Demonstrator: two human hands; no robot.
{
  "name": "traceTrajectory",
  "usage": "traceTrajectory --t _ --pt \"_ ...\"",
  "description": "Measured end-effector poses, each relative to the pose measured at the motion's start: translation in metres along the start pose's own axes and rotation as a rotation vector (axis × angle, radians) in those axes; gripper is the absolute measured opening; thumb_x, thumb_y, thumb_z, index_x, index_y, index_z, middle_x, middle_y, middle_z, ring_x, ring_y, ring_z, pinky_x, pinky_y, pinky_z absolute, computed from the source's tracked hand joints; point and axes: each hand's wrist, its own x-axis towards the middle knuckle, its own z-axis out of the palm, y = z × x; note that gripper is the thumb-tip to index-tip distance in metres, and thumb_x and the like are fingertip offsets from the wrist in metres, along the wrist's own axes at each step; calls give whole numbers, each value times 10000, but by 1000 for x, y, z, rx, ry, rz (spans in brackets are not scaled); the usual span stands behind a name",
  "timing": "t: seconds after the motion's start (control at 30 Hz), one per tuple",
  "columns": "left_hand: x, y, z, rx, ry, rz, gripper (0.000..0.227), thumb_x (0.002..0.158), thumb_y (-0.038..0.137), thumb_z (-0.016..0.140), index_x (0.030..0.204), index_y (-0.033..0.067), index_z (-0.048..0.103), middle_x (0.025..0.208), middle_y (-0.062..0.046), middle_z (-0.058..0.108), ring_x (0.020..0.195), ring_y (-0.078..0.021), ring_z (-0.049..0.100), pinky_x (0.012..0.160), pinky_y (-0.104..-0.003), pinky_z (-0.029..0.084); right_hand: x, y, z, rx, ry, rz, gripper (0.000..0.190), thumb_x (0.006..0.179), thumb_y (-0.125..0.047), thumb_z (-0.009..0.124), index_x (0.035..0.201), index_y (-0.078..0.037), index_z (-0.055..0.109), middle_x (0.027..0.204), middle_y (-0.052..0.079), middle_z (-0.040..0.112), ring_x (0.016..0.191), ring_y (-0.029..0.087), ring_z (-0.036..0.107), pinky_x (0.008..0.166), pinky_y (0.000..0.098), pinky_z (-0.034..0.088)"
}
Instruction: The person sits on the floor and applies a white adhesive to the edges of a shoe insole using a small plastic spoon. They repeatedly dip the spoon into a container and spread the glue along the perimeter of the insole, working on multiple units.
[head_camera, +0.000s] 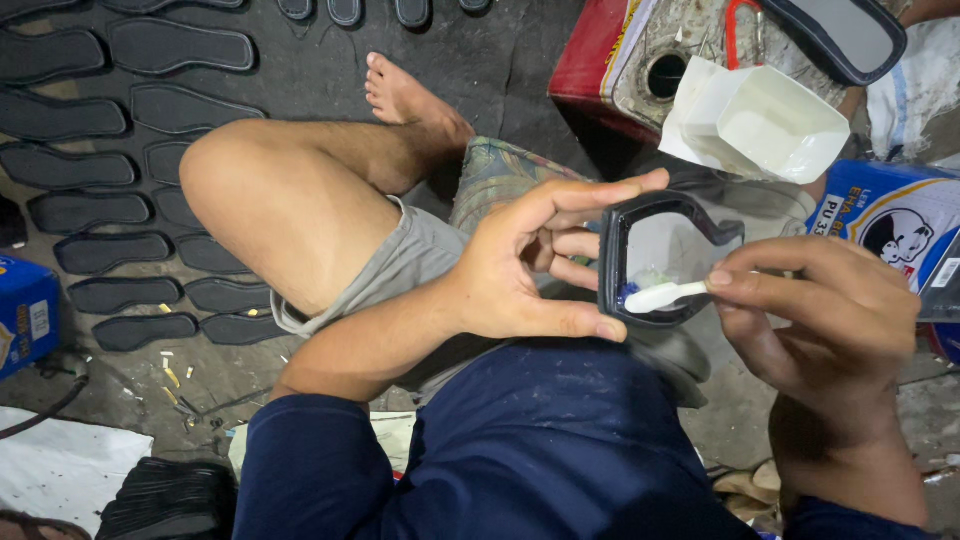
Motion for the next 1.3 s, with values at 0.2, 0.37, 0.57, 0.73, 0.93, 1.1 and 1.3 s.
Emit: traceTrajectory --t 0.2,0.37,0.57,0.73,0.93,1.1,1.3 --pt "3 5 1 -53 5 -71 765 955 -83 839 1551 25 372 1701 -140 300 1398 -253 588 1101 -401 625 7 5 -9 -56 -51 -46 122 911 -74 797 1007 -122 740 939 70 733 787 178 714 695 251 510" --pt "6 5 2 -69 3 -108 734 950 -95 833 1523 2 386 1678 -155 347 1377 -247 600 1053 -410 590 16 7 -19 -100 -93 -107 185 832 -27 821 985 -109 756 930 85 737 713 174 687 615 256 472" --pt "6 4 1 -73 -9 -117 753 943 -99 836 1533 -2 377 1661 -168 370 1365 -232 603 1071 -398 600 17 5 -16 -61 -100 -117 185 873 -31 817 1011 -124 736 933 62 721 743 165 698 639 244 483" --pt "6 5 0 -130 -2 -143 770 931 -84 839 1538 -3 373 1648 -189 383 1291 -239 656 1061 -384 631 18 12 -20 -69 -133 -142 203 834 -37 827 1010 -108 752 938 75 729 715 173 690 608 256 466" --pt "7 7 -1 -132 -12 -133 758 943 -84 840 1536 -12 374 1651 -197 384 1292 -245 660 1059 -388 634 22 18 -26 -66 -179 -202 225 770 -5 831 962 -94 752 891 97 734 686 182 670 581 288 441" --pt "6 3 -3 -162 -15 -162 793 930 -96 835 1553 -20 351 1657 -207 371 1314 -253 645 1060 -391 627 15 22 -29 -85 -232 -135 288 765 -21 809 1028 -122 754 958 71 745 721 173 689 610 271 474" --pt "9 -6 -11 -229 44 59 710 1056 200 738 1614 45 327 1595 -151 400 1436 -207 478 1219 -362 445 -14 54 -57 248 -337 88 243 795 -91 735 1035 -95 699 987 120 712 782 149 668 652 270 515"
